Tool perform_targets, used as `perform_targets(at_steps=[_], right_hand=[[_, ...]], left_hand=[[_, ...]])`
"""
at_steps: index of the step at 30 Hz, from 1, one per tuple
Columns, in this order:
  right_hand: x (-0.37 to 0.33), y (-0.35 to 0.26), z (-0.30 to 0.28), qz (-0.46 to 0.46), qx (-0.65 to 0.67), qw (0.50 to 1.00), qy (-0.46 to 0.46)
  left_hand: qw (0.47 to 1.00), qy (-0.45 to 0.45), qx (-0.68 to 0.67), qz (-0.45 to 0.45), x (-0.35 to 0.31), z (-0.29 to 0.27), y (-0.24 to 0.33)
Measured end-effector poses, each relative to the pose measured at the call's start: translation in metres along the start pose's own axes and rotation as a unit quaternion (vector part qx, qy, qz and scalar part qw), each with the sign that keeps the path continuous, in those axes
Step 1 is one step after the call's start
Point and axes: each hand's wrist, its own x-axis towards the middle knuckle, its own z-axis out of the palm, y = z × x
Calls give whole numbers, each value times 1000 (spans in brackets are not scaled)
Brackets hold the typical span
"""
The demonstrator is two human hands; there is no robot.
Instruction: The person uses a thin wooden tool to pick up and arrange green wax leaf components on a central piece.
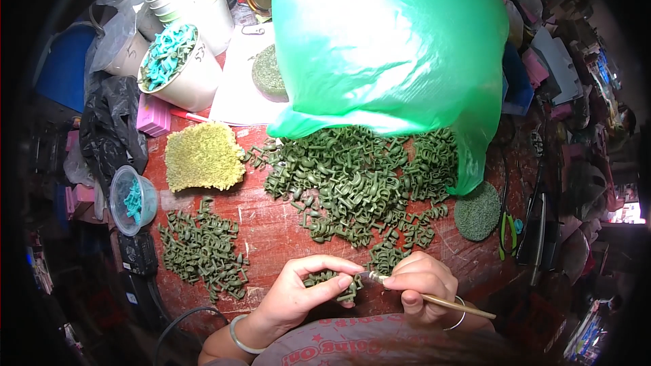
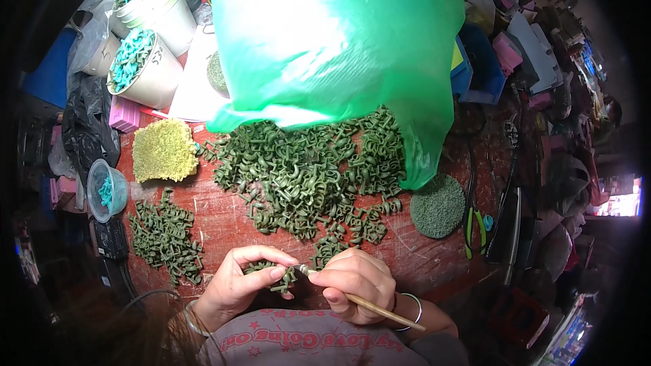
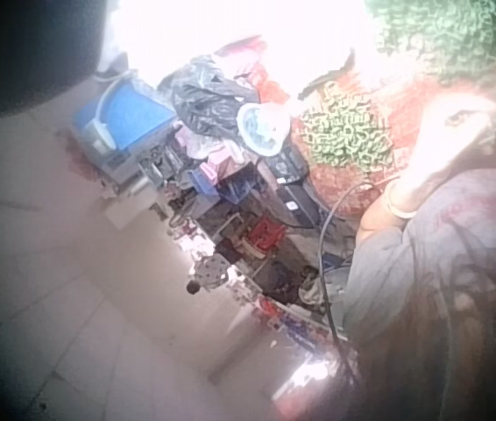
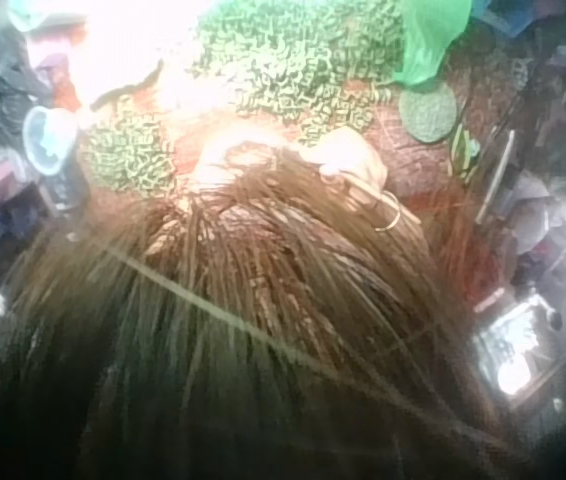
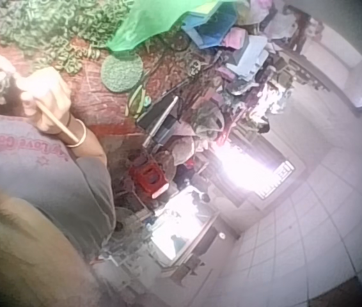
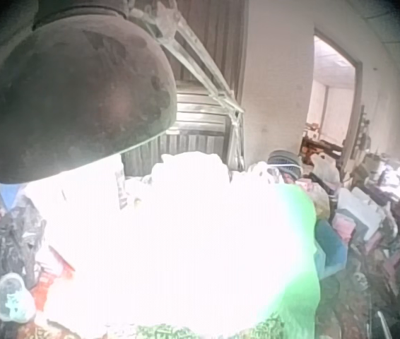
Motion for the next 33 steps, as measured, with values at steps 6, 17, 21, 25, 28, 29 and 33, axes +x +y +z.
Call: perform_targets(at_steps=[6,17,21,25,28,29,33], right_hand=[[5,-2,-3,29,58,998,-14],[4,2,-1,147,85,985,5],[16,-3,7,83,-8,992,-90],[12,-1,6,83,-4,991,-107],[10,-1,5,89,-19,991,-95],[10,0,5,89,-19,991,-95],[13,-2,5,94,-19,992,-83]], left_hand=[[998,-22,-63,-16,-1,-3,0],[999,-12,-33,-8,1,-3,-3],[999,-2,-34,15,3,-2,-5],[1000,2,-24,3,4,-2,-3],[997,-10,-76,-24,6,-6,-4],[992,-19,-119,-36,7,-8,-4],[993,-8,-114,-36,6,-7,-2]])
